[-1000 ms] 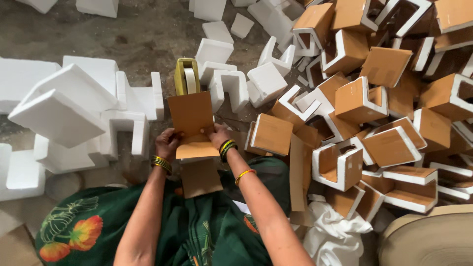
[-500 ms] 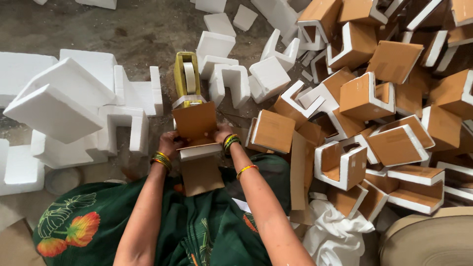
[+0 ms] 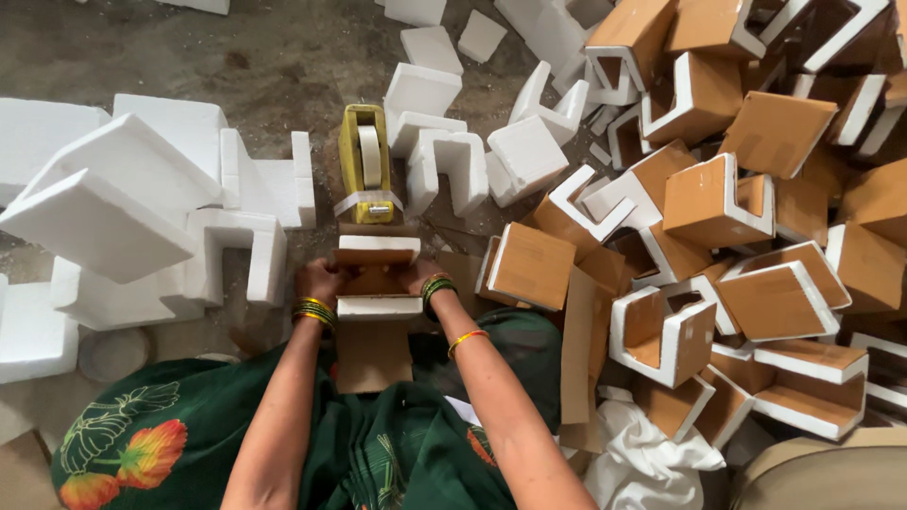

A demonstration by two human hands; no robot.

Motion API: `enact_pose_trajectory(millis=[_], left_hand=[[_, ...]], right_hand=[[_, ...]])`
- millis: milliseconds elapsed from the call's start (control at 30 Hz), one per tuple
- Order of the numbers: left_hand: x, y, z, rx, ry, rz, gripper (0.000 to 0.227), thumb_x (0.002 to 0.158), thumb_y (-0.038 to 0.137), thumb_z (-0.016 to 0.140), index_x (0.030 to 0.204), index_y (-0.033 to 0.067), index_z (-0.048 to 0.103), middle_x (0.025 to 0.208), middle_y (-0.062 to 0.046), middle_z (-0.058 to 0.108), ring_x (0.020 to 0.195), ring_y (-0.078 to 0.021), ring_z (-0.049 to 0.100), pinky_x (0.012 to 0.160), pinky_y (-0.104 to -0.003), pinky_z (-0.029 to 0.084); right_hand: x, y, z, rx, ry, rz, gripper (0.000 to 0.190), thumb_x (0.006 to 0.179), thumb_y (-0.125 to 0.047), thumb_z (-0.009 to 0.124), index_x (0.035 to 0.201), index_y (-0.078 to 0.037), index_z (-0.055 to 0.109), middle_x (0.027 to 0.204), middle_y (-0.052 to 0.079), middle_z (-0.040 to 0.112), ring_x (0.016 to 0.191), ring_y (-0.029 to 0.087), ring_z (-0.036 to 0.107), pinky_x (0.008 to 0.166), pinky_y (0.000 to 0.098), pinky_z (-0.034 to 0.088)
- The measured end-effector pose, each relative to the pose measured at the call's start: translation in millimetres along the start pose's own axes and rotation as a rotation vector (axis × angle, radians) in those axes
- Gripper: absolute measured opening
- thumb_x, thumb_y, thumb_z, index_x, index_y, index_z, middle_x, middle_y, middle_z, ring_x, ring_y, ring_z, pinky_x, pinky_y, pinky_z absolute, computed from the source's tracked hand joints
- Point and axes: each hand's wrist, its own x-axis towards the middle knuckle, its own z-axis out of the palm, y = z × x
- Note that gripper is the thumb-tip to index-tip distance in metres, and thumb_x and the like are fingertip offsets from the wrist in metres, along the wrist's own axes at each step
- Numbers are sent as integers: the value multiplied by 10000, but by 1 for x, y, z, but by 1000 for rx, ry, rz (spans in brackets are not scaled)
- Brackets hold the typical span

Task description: The person sits on the floor and assembles small cardboard boxes using white foam inserts. They place a foam piece into a cardboard base, fold the sides up, and secure the assembly using a handheld tape dispenser. The finished boxes are placed in a pile to the right.

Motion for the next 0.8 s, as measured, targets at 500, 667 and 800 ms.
enact_pose_trajectory(millis=[500, 667, 800], left_hand=[[25, -6, 26, -511, -18, 367, 825, 677, -43, 862, 1372, 55, 428, 1263, -113, 598, 1136, -222, 630, 882, -352, 620], [4, 32, -5, -450, -53, 307, 808, 635, -4, 896, 1325, 73, 483, 1217, -80, 585, 1088, -206, 604, 845, -360, 620], [-32, 64, -60, -272, 2, 567, 776, 566, 11, 975, 1242, 31, 594, 1189, -138, 574, 1073, -232, 596, 917, -378, 568]], right_hand=[[-8, -3, 14, 291, 483, -147, 632, 712, -338, 894, 1241, -93, 651, 1173, 140, 734, 1104, 291, 684, 978, 426, 527], [-17, 8, 18, 496, 458, -395, 338, 870, -210, 819, 1167, -78, 726, 1120, 113, 779, 1055, 217, 746, 915, 369, 590], [-68, -16, -8, 633, 490, -522, 258, 882, -93, 766, 1132, -58, 713, 1073, 95, 751, 1013, 198, 735, 895, 335, 590]])
